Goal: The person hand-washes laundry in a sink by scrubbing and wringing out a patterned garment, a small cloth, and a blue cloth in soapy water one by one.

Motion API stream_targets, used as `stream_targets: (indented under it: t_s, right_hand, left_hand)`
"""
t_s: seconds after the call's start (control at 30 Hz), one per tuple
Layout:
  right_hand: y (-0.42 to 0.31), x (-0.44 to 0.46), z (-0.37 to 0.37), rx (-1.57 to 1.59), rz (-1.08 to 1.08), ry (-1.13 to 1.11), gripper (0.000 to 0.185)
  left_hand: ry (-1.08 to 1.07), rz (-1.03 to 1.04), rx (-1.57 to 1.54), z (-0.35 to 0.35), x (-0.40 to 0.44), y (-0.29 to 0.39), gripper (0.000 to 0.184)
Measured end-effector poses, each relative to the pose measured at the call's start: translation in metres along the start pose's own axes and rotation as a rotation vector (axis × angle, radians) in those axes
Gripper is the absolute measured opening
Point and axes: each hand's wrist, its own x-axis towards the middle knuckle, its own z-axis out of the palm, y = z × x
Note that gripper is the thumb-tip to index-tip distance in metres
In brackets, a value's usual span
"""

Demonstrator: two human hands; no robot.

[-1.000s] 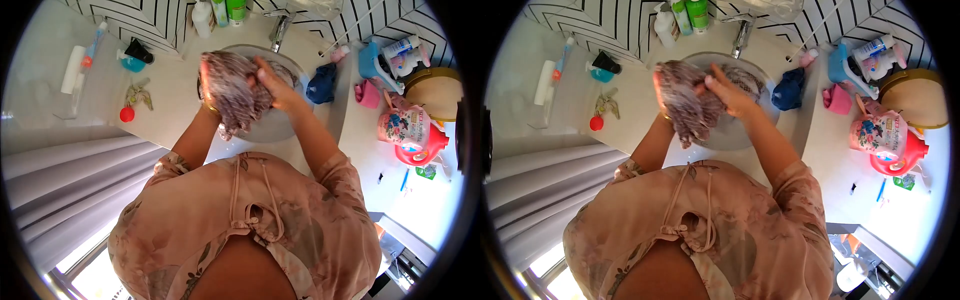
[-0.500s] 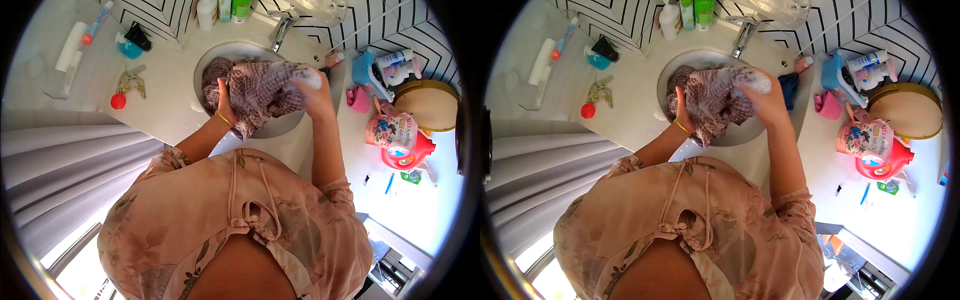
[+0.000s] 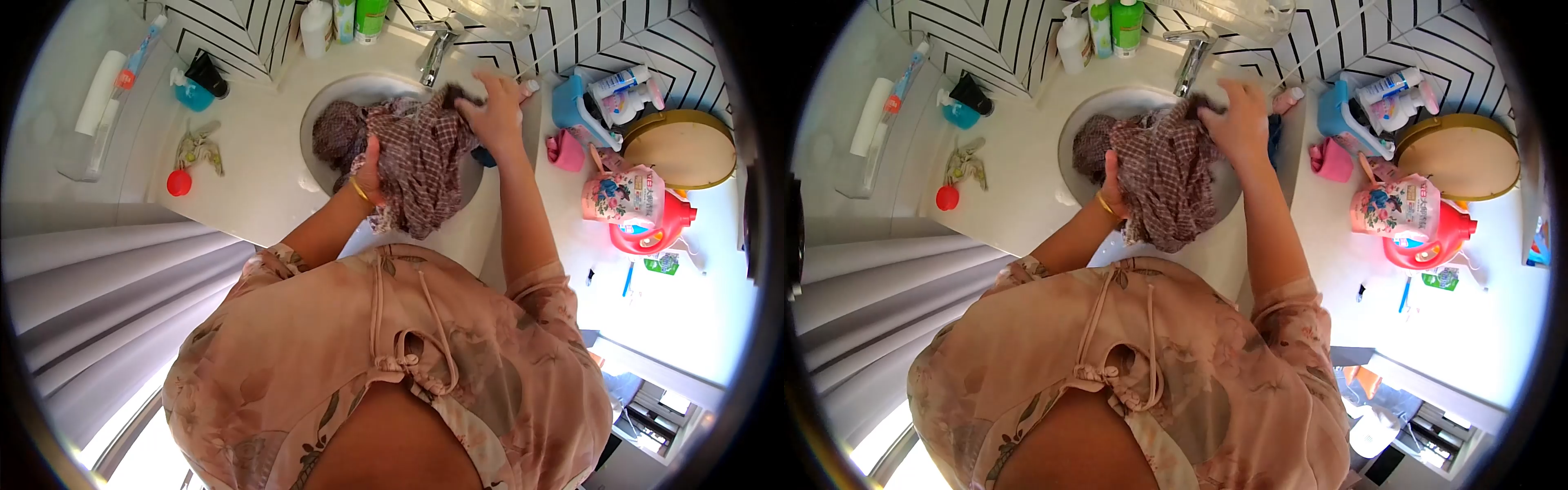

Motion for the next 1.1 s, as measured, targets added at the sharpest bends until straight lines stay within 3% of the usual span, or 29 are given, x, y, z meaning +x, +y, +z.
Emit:
stream_targets:
  t_s: [0.13,0.23,0.33,0.43,0.47,0.53,0.57,0.63,0.67,0.7,0.77,0.8,0.87,0.9,0.93,1.0,1.1]
  right_hand:
    - [0.008,-0.047,0.000,-0.171,0.213,-0.140,0.058]
    - [0.004,-0.056,-0.024,-0.041,0.450,-0.451,0.050]
    - [0.013,-0.060,-0.061,0.035,0.321,-0.525,0.037]
    - [-0.009,-0.045,-0.096,-0.099,0.143,-0.495,0.018]
    - [-0.011,-0.045,-0.096,-0.113,0.066,-0.382,0.016]
    - [-0.015,-0.038,-0.097,-0.151,-0.102,-0.156,0.015]
    - [-0.018,-0.041,-0.091,-0.127,-0.047,-0.046,0.019]
    - [-0.005,-0.053,-0.069,0.232,0.099,0.047,0.021]
    - [-0.002,-0.055,-0.061,0.416,0.168,0.091,0.022]
    - [-0.021,-0.056,-0.063,0.980,0.518,0.005,0.024]
    - [-0.041,-0.059,-0.074,1.199,0.592,-0.024,0.022]
    - [-0.051,-0.060,-0.079,1.312,0.629,-0.042,0.021]
    - [-0.060,-0.062,-0.087,1.346,0.446,-0.139,0.018]
    - [-0.055,-0.064,-0.091,1.531,0.432,-0.221,0.018]
    - [-0.049,-0.067,-0.095,1.718,0.420,-0.301,0.018]
    - [-0.028,-0.072,-0.099,1.823,0.545,-0.252,0.022]
    - [0.013,-0.081,-0.095,1.962,0.689,-0.172,0.031]
  left_hand:
    - [0.258,0.109,0.033,-0.002,-0.008,0.021,0.057]
    - [0.298,0.113,0.004,-0.015,-0.015,0.035,0.055]
    - [0.248,0.088,-0.101,-0.022,-0.022,0.049,0.060]
    - [0.262,0.129,-0.115,-0.017,-0.018,0.038,0.057]
    - [0.269,0.139,-0.152,-0.016,-0.017,0.033,0.055]
    - [0.211,0.103,-0.185,-0.006,-0.014,0.021,0.069]
    - [0.175,0.066,-0.235,-0.005,-0.011,0.016,0.075]
    - [0.143,0.018,-0.233,0.003,-0.011,0.003,0.094]
    - [0.169,0.011,-0.255,0.000,-0.010,-0.007,0.094]
    - [0.198,0.002,-0.275,-0.009,-0.009,-0.018,0.095]
    - [0.191,-0.048,-0.318,-0.010,-0.007,-0.028,0.097]
    - [0.053,-0.060,-0.418,-0.016,-0.002,-0.030,0.097]
    - [-0.222,-0.076,-0.612,-0.036,0.015,-0.034,0.098]
    - [-0.279,0.003,-0.564,-0.038,0.025,-0.032,0.098]
    - [-0.138,0.028,-0.464,-0.026,0.029,-0.024,0.094]
    - [0.128,0.076,-0.250,0.018,0.040,0.003,0.086]
    - [0.324,0.181,0.060,0.022,0.032,0.038,0.087]
